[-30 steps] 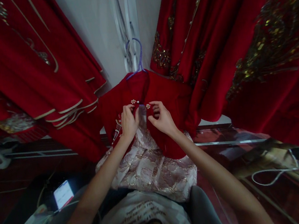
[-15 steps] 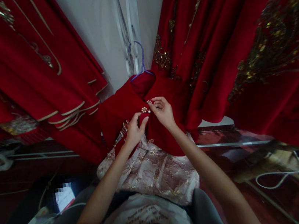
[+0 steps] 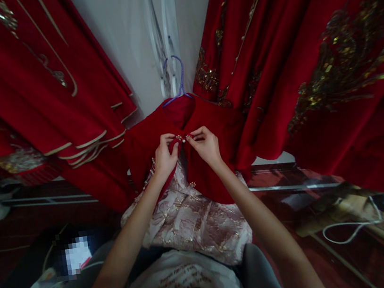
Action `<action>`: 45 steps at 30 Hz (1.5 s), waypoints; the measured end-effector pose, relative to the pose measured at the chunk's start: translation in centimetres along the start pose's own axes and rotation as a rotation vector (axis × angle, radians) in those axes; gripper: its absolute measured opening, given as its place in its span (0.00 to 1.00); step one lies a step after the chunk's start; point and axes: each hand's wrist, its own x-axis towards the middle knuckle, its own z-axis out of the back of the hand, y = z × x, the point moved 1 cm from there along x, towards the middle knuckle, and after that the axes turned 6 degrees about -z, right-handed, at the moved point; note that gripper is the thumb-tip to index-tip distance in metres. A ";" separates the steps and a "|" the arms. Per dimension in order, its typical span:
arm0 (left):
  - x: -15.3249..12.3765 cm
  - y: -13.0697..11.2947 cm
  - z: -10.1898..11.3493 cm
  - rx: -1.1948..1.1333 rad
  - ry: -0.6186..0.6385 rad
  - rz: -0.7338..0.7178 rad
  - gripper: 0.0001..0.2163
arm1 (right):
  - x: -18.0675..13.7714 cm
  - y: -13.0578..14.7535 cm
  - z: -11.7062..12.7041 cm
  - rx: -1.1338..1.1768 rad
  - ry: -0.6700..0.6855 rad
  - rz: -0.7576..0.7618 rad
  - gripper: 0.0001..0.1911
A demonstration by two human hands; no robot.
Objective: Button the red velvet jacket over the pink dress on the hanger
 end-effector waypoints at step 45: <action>-0.1 -0.3 1.7 -0.411 -0.002 0.150 0.04 | -1.6 2.8 0.3 0.166 0.380 -0.025 0.14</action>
